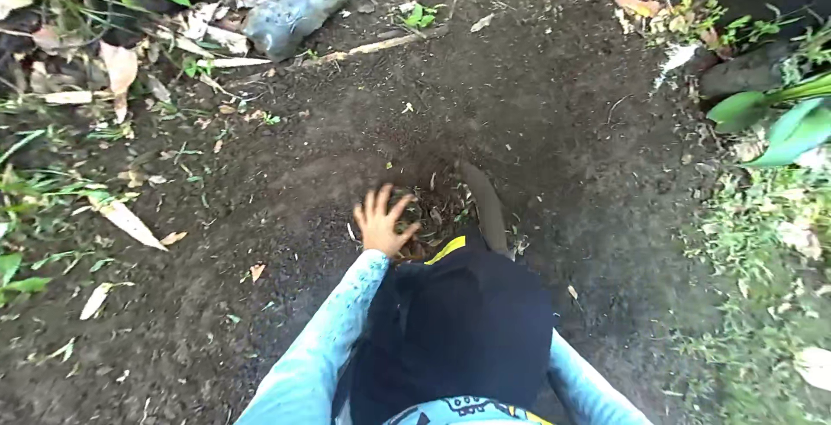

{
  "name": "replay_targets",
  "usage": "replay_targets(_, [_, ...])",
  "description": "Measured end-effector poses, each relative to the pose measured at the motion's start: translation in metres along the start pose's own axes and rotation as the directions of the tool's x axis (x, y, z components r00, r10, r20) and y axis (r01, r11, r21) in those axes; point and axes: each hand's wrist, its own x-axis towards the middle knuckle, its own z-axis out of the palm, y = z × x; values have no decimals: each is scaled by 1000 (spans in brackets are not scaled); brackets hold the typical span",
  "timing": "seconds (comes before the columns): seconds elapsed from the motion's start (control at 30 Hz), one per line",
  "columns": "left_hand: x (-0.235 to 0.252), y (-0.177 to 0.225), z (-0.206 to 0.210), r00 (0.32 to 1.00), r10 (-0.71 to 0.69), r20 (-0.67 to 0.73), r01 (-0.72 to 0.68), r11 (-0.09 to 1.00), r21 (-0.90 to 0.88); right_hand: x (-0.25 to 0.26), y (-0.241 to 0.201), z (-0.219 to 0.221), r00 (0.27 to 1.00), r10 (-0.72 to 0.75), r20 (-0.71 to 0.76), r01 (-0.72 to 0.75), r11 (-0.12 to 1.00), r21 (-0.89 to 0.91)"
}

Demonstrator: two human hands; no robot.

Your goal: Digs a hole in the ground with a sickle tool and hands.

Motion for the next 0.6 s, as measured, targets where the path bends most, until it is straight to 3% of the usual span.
replay_targets(0.03, [-12, -12, -6, 992, -109, -64, 108, 994, -30, 4, 22, 14, 981, -90, -170, 87, 996, -28])
replay_targets(0.1, [-23, -35, -16, 944, -281, -171, 259, 956, -137, -2, 0, -27, 998, 33, -60, -30, 998, 54])
replay_targets(0.2, [-25, -60, -24, 869, -433, -239, 379, 894, -240, 11, -43, -59, 986, 128, -107, -96, 960, 263])
replay_targets(0.27, [-22, -62, -26, 852, -463, -244, 403, 878, -257, 18, -35, -32, 989, 136, -61, -113, 951, 287])
replay_targets(0.37, [-21, -49, -21, 882, -424, -206, 347, 880, -323, 8, 24, 26, 987, 126, 100, -133, 988, 74])
replay_targets(0.47, [-26, -27, -9, 909, -388, -150, 311, 873, -375, -22, 32, 3, 974, 185, 128, -181, 983, -40])
replay_targets(0.6, [-25, -16, -5, 882, -437, -174, 346, 854, -389, 7, -39, -53, 991, 65, -120, -39, 977, 209])
